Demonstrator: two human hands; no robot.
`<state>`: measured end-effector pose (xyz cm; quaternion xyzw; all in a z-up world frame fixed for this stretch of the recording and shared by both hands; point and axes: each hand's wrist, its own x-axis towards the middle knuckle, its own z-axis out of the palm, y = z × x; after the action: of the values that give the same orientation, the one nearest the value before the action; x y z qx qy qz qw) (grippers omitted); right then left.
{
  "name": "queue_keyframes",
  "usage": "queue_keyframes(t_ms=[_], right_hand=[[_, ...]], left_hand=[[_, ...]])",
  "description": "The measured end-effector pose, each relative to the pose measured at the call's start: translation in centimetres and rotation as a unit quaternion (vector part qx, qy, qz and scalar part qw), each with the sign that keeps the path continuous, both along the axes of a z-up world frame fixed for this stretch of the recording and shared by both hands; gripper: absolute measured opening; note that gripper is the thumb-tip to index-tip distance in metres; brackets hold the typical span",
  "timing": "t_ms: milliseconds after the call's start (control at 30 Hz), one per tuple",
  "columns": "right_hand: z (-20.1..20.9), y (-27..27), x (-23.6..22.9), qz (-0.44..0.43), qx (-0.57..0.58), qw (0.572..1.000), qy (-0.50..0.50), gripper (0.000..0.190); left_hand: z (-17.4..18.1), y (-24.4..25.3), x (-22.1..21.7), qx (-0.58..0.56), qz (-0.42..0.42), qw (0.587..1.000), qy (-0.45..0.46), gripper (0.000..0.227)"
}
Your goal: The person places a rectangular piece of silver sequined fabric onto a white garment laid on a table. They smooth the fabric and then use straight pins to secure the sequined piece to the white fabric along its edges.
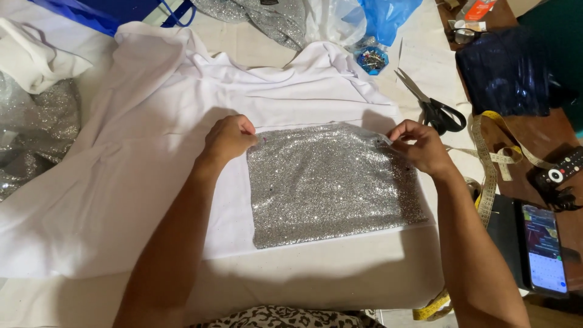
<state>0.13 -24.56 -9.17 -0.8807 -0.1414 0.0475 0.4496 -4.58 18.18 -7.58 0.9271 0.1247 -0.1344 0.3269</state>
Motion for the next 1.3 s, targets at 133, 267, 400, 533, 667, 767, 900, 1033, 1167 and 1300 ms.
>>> queue_keyframes(t_ms=[133, 267, 400, 533, 667, 767, 900, 1033, 1167, 1300], right_hand=[[0.8, -0.3, -1.0, 0.028, 0.038, 0.999, -0.007, 0.023], [1.7, -0.1, -2.0, 0.063, 0.045, 0.997, 0.002, 0.029], [1.4, -0.5, -2.5, 0.085, 0.045, 0.995, 0.008, 0.027], [1.3, -0.3, -2.7, 0.106, 0.041, 0.994, -0.009, 0.020], [2.2, 0.4, -3.3, 0.111, 0.031, 0.993, -0.018, 0.020], [2.8, 1.1, -4.1, 0.122, 0.021, 0.992, -0.022, 0.022], [2.5, 0.9, -4.1, 0.142, 0.016, 0.989, -0.034, 0.021], [3.7, 1.5, -4.6, 0.159, 0.016, 0.986, -0.042, 0.021], [2.9, 0.0, -2.9, 0.056, 0.022, 0.998, 0.015, 0.023], [-0.8, -1.1, 3.3, -0.080, -0.060, 0.995, -0.014, 0.022]], left_hand=[[2.8, -0.6, -1.1, -0.019, -0.008, 1.000, 0.012, 0.040], [4.0, -1.1, -1.9, -0.028, -0.020, 0.999, 0.013, 0.050], [3.1, -1.1, -1.2, -0.003, -0.031, 1.000, 0.005, 0.052], [1.9, -1.1, -0.5, 0.021, -0.055, 0.998, -0.007, 0.053], [0.5, -2.3, 1.4, 0.050, -0.086, 0.993, -0.069, 0.054], [2.0, -5.8, 2.4, 0.009, -0.154, 0.978, -0.143, 0.041], [3.8, -10.9, 4.1, -0.077, -0.201, 0.967, -0.137, 0.025], [2.2, -14.5, 8.2, 0.017, -0.237, 0.971, -0.007, 0.042], [3.3, -15.6, 8.9, 0.022, -0.244, 0.967, 0.062, 0.053], [1.2, -16.2, 9.5, -0.027, -0.266, 0.962, 0.062, 0.037]])
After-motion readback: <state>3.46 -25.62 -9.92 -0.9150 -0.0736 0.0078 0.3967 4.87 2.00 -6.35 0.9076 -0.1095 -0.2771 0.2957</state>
